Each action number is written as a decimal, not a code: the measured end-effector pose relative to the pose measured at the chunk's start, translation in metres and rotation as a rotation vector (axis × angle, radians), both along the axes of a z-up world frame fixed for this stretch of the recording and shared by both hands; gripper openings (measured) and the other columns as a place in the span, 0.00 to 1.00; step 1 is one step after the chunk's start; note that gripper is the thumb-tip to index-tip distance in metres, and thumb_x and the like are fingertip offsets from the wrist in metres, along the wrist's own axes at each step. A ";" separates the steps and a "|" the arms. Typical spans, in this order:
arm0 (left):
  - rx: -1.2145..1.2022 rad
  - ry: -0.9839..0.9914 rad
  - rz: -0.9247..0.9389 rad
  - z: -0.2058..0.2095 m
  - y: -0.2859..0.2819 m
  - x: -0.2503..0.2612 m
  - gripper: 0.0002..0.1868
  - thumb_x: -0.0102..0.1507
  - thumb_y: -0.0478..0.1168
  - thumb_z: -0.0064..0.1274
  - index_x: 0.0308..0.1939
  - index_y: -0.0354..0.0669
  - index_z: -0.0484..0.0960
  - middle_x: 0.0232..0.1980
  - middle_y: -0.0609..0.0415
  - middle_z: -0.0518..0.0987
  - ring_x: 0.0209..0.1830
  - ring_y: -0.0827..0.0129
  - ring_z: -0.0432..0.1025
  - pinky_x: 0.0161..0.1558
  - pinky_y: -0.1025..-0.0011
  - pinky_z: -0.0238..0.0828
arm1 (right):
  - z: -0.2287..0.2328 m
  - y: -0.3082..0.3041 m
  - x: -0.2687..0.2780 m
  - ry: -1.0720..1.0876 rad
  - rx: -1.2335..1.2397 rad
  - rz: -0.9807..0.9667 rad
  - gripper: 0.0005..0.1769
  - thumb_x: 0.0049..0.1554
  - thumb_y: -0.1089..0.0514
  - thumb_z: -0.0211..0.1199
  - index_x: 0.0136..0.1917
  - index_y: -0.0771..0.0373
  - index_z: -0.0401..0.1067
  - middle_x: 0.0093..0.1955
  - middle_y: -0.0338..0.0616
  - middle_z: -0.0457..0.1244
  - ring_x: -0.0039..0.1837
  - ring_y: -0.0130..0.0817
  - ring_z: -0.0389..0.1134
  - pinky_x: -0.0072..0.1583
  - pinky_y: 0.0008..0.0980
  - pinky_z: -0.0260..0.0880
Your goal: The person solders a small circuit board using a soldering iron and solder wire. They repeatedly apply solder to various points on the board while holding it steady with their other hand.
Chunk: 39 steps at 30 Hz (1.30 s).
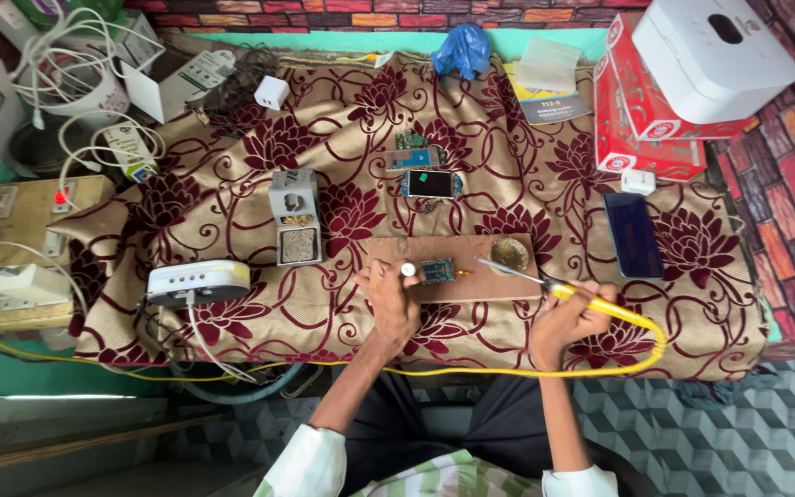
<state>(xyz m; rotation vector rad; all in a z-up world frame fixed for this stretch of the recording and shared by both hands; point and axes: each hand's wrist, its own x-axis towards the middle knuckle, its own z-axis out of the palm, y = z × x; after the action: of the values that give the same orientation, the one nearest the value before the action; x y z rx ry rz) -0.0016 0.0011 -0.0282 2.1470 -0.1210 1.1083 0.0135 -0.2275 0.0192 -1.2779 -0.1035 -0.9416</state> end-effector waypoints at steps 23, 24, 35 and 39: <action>-0.228 -0.102 -0.132 0.034 0.006 -0.008 0.12 0.68 0.24 0.39 0.54 0.37 0.68 0.46 0.52 0.83 0.43 0.65 0.69 0.54 0.63 0.54 | -0.002 -0.014 0.017 0.034 -0.641 -0.263 0.14 0.69 0.65 0.52 0.40 0.68 0.56 0.33 0.47 0.58 0.34 0.32 0.60 0.40 0.34 0.60; -0.229 -0.096 -0.126 0.036 0.007 -0.008 0.11 0.68 0.24 0.39 0.54 0.37 0.69 0.46 0.51 0.83 0.42 0.65 0.68 0.53 0.63 0.54 | -0.005 -0.015 0.017 0.046 -0.630 -0.244 0.14 0.69 0.65 0.52 0.40 0.68 0.56 0.32 0.46 0.58 0.34 0.32 0.60 0.39 0.34 0.60; -0.251 -0.052 -0.173 0.034 0.006 -0.007 0.07 0.72 0.28 0.35 0.51 0.36 0.69 0.45 0.49 0.83 0.40 0.64 0.68 0.52 0.64 0.58 | -0.019 -0.018 0.016 0.064 -0.543 -0.217 0.14 0.70 0.65 0.51 0.42 0.67 0.55 0.36 0.46 0.60 0.37 0.29 0.61 0.42 0.32 0.62; -0.310 -0.074 -0.213 0.027 0.005 -0.004 0.07 0.75 0.29 0.31 0.51 0.37 0.67 0.46 0.49 0.83 0.42 0.67 0.72 0.48 0.66 0.65 | -0.014 -0.016 0.010 0.094 -0.241 -0.086 0.14 0.71 0.61 0.50 0.43 0.65 0.54 0.32 0.41 0.55 0.32 0.26 0.56 0.35 0.28 0.57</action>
<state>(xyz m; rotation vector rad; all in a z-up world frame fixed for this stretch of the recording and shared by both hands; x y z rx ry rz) -0.0058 0.0062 -0.0009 1.7754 -0.1936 1.0098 0.0231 -0.2434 0.0048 -1.5577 -0.0913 -0.9613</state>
